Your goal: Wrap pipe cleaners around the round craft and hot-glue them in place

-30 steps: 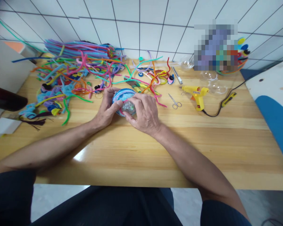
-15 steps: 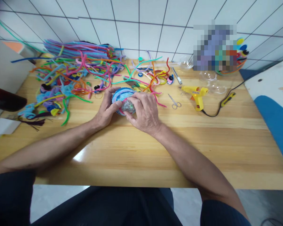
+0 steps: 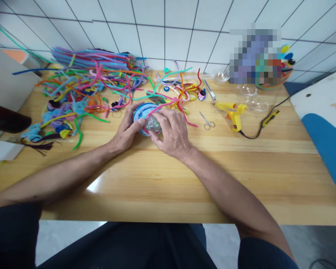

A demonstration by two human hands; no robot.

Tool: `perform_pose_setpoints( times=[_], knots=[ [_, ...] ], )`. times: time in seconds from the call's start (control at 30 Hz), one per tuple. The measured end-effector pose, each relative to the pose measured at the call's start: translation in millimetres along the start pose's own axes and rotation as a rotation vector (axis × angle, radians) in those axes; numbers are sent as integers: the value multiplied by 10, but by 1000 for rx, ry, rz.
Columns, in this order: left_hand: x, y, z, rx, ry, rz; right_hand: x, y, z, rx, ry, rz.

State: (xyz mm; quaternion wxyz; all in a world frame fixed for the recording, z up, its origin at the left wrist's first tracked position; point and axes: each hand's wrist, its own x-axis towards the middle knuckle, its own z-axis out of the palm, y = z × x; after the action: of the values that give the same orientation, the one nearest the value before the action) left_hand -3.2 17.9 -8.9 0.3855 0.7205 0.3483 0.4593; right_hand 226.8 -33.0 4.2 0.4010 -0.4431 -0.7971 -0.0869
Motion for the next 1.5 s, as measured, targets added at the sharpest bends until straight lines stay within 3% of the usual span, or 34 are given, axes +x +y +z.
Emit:
perform_pose_setpoints(
  times=[0.23,0.43,0.7,0.87,1.0,1.13,1.27,1.33,1.5],
  knots=[
    [23,39,-20,-67,-71,5,-2,13,-2,91,-42,38],
    [32,45,-7,-66,-50,-2,2,7,4,111,-38,51],
    [25,-6,22,-96,-39,5,104,-40,-88,161,46,55],
    [36,-23,53,-108,-43,0,277,45,-389,270,60,323],
    [40,-49,91,-121,-22,11,184,156,-684,228,7,538],
    [22,-80,131,-114,2,16,-163,357,-1034,52,-11,602],
    [7,-66,147,-94,7,35,-528,775,-1385,-176,269,801],
    [4,-38,144,-81,-3,33,-648,1025,-1496,-254,318,860],
    [-3,22,133,-58,-16,14,-712,1518,-1490,-233,71,938]
  ],
)
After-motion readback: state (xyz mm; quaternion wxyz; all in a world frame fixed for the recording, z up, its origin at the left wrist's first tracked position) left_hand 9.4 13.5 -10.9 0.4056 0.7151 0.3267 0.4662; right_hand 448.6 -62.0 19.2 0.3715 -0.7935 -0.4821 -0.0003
